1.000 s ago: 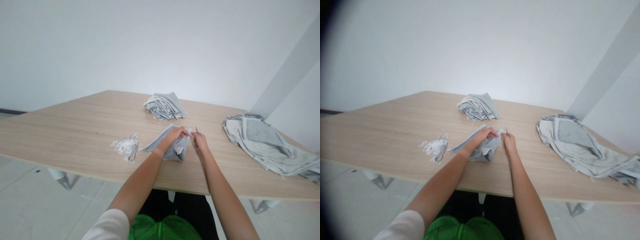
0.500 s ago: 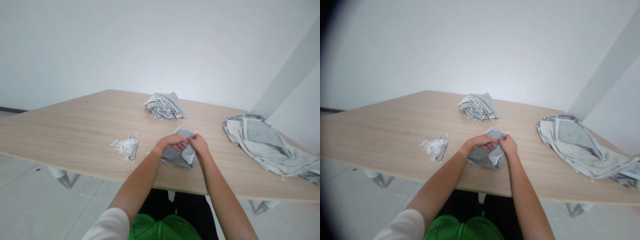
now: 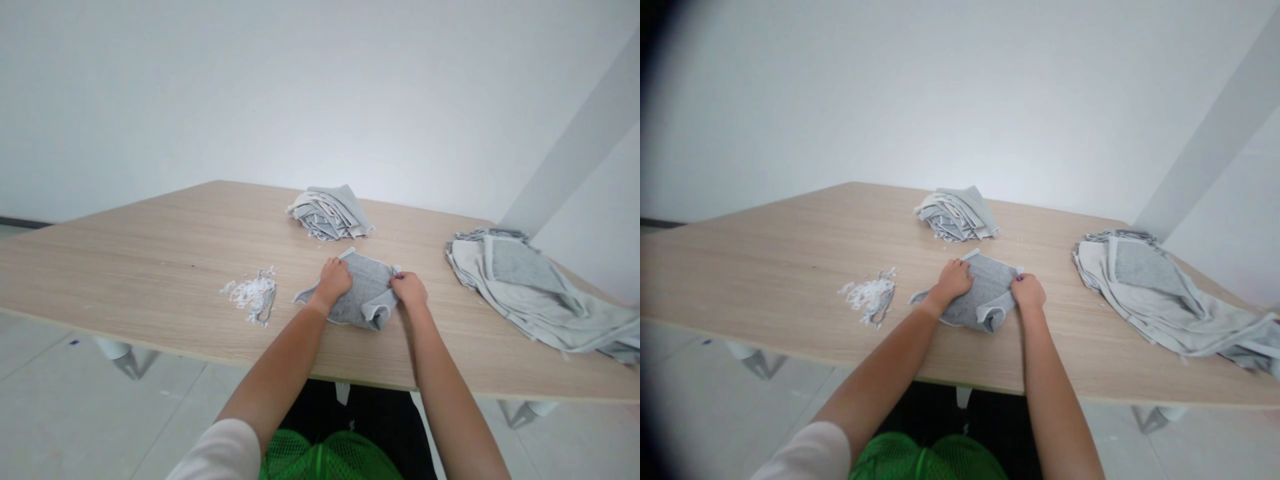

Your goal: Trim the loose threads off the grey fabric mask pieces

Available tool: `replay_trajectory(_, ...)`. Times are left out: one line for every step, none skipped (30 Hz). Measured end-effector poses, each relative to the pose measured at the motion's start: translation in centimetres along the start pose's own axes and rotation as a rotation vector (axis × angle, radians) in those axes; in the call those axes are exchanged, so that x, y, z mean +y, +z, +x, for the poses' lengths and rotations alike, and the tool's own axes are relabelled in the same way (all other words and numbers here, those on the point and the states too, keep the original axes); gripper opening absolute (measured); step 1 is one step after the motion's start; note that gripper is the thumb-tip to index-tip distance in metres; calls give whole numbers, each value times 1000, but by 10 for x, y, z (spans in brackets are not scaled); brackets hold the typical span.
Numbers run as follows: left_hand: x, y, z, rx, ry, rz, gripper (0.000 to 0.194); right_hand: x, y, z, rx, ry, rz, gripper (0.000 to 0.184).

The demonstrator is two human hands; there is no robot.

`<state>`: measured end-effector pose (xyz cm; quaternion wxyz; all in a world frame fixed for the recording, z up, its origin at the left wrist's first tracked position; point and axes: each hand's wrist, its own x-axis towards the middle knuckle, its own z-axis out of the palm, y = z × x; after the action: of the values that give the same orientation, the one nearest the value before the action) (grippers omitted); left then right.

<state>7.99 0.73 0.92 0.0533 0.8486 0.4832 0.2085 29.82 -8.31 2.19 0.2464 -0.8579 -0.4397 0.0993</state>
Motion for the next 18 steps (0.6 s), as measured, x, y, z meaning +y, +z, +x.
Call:
replay_trajectory(0,0,-1,0,-25,12,41,2,-2,0,4,12,2,26)
replay_trajectory(1,0,-2,-2,-48,20,41,3,-3,1,7,23,-2,26)
replay_trajectory(1,0,-2,-5,-73,26,42,5,-5,2,6,33,-9,27)
replay_trajectory(1,0,-3,-6,-98,30,42,6,-7,2,0,41,-17,28)
replay_trajectory(1,-1,-3,-4,-118,33,42,7,-8,3,-12,47,-26,28)
replay_trajectory(1,-2,-3,0,-130,35,41,8,-9,4,-29,50,-33,28)
replay_trajectory(1,-3,-3,6,-134,37,40,9,-10,5,-46,52,-39,29)
replay_trajectory(1,-4,-4,12,-135,38,38,10,-11,6,-59,53,-48,31)
replay_trajectory(1,-5,-5,19,-140,38,37,11,-11,7,-66,56,-58,33)
replay_trajectory(2,-6,-6,29,-154,37,37,12,-11,8,-66,62,-69,36)
replay_trajectory(3,-7,-7,41,-180,37,38,13,-12,8,-60,73,-79,40)
replay_trajectory(4,-8,-9,54,-210,38,38,15,-12,10,-49,88,-89,44)
replay_trajectory(4,-8,-10,66,-238,43,39,17,-12,11,-34,104,-95,47)
replay_trajectory(5,-9,-11,73,-259,51,40,19,-12,12,-17,118,-95,49)
replay_trajectory(6,-9,-11,77,-273,59,40,21,-12,13,-1,125,-87,47)
replay_trajectory(6,-10,-11,77,-281,67,40,23,-12,14,12,126,-71,44)
replay_trajectory(7,-10,-10,74,-281,72,39,25,-11,14,23,115,-46,38)
replay_trajectory(7,-10,-8,73,-273,69,38,25,-10,15,34,89,-10,32)
